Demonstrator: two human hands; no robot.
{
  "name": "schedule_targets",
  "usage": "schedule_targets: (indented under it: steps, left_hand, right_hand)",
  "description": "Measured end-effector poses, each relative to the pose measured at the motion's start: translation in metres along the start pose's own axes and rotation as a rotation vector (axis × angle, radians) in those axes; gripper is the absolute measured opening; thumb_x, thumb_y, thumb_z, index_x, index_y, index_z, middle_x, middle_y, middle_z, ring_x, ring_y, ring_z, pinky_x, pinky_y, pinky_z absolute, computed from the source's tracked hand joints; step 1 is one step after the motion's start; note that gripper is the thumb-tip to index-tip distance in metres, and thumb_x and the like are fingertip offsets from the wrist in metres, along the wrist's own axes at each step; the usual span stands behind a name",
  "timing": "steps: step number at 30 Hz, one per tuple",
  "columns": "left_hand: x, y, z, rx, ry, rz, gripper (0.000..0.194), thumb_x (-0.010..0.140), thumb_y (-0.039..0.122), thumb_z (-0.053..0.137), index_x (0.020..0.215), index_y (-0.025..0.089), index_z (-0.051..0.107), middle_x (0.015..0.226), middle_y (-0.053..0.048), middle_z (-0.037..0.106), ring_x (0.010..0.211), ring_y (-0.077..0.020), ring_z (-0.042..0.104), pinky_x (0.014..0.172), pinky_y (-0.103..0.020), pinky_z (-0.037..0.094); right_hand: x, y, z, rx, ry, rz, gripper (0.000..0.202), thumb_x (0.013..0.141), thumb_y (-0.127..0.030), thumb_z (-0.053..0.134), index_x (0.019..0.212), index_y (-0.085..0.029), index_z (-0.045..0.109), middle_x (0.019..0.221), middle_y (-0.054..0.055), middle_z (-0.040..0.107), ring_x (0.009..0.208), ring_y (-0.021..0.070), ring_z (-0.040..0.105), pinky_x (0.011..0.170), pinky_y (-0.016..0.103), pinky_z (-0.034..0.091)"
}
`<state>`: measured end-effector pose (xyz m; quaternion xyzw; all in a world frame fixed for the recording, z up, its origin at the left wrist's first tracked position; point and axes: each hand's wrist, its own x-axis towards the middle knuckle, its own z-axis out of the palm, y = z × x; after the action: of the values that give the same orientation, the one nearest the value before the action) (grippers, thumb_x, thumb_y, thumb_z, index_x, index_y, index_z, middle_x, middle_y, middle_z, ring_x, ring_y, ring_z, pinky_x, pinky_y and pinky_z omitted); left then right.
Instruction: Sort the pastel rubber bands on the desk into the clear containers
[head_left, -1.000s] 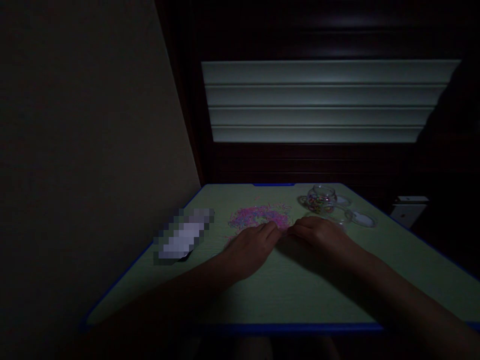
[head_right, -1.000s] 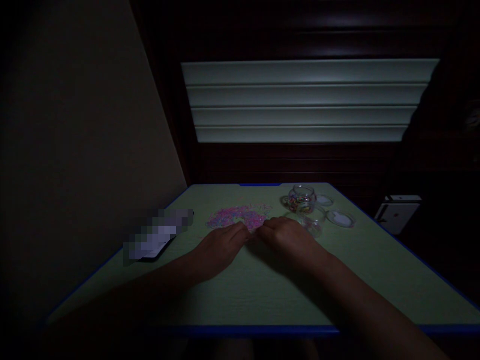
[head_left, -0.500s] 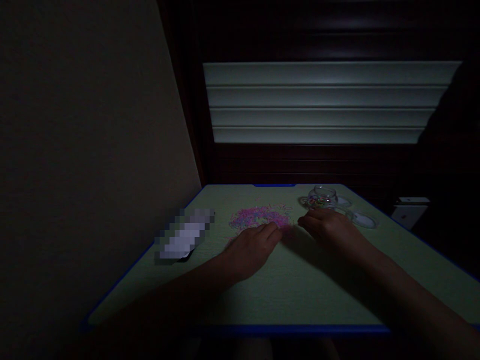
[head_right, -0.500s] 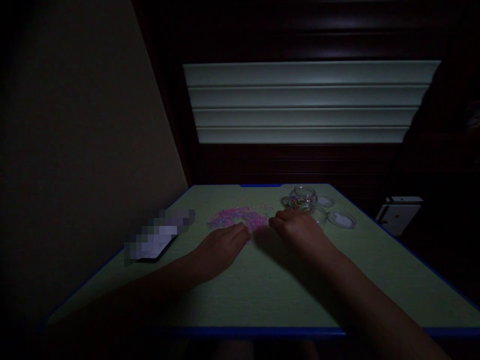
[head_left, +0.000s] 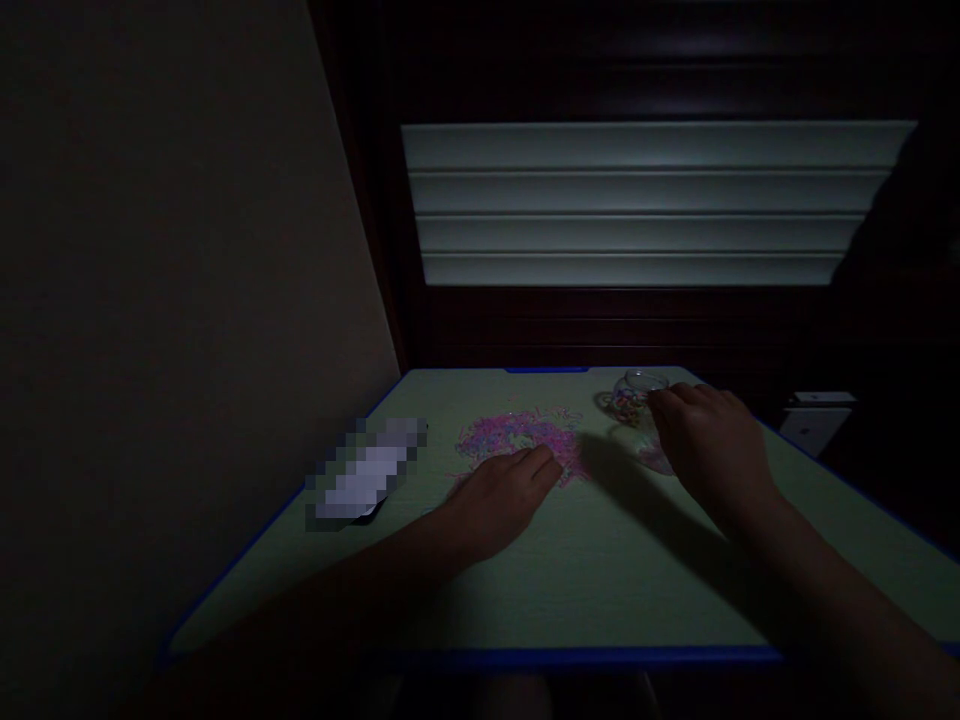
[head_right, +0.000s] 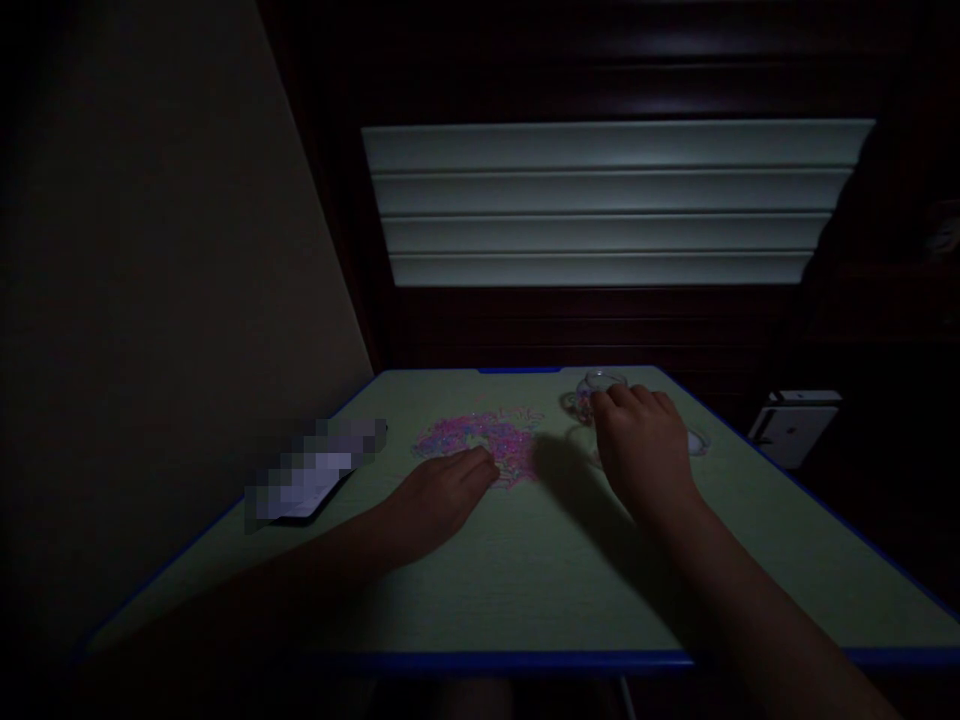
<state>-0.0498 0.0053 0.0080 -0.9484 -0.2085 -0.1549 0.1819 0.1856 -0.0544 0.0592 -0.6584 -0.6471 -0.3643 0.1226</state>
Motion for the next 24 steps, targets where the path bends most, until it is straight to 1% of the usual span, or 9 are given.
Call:
schedule_targets:
  steps: [3, 8, 13, 17, 24]
  left_hand:
    - [0.000, 0.001, -0.004, -0.004, -0.024, 0.003, 0.017, 0.090, 0.008, 0.037, 0.103, 0.015, 0.046, 0.095, -0.005, 0.054, 0.083, -0.0175, 0.055, 0.069, -0.030, 0.048]
    - [0.000, 0.001, -0.007, 0.001, -0.043, -0.003, 0.018, 0.090, 0.006, 0.038, 0.103, 0.016, 0.046, 0.095, -0.005, 0.055, 0.084, -0.0173, 0.055, 0.071, -0.030, 0.049]
    - [0.000, 0.001, -0.006, 0.003, -0.067, -0.008, 0.018, 0.089, 0.007, 0.040, 0.103, 0.017, 0.045, 0.096, -0.005, 0.055, 0.084, -0.0173, 0.055, 0.069, -0.029, 0.049]
    - [0.000, 0.000, -0.005, -0.001, -0.081, -0.004, 0.019, 0.089, 0.006, 0.040, 0.103, 0.017, 0.045, 0.098, -0.005, 0.054, 0.085, -0.0175, 0.056, 0.071, -0.030, 0.049]
    - [0.000, -0.001, -0.005, -0.004, -0.070, 0.010, 0.017, 0.090, 0.007, 0.039, 0.102, 0.016, 0.046, 0.097, -0.005, 0.055, 0.085, -0.0172, 0.055, 0.070, -0.030, 0.048]
  right_hand:
    - [-0.002, 0.006, 0.003, -0.053, -0.035, 0.040, 0.017, 0.082, -0.012, 0.047, 0.081, -0.015, 0.063, 0.078, 0.009, 0.064, 0.073, 0.0229, 0.055, 0.064, 0.033, 0.029]
    - [-0.004, 0.012, 0.006, -0.087, -0.050, 0.055, 0.015, 0.079, -0.011, 0.048, 0.080, -0.014, 0.062, 0.076, 0.012, 0.064, 0.069, 0.0233, 0.056, 0.062, 0.034, 0.030]
    - [-0.004, 0.012, 0.007, -0.093, -0.055, 0.058, 0.017, 0.079, -0.010, 0.047, 0.077, -0.015, 0.063, 0.075, 0.012, 0.065, 0.068, 0.0226, 0.057, 0.061, 0.034, 0.030]
    - [-0.003, 0.012, 0.006, -0.083, -0.086, 0.053, 0.019, 0.080, -0.010, 0.044, 0.077, -0.014, 0.063, 0.075, 0.012, 0.065, 0.068, 0.0235, 0.058, 0.060, 0.034, 0.031]
    - [-0.002, 0.011, 0.006, -0.068, -0.099, 0.058, 0.018, 0.079, -0.010, 0.045, 0.075, -0.014, 0.062, 0.076, 0.012, 0.064, 0.070, 0.0231, 0.057, 0.060, 0.034, 0.029]
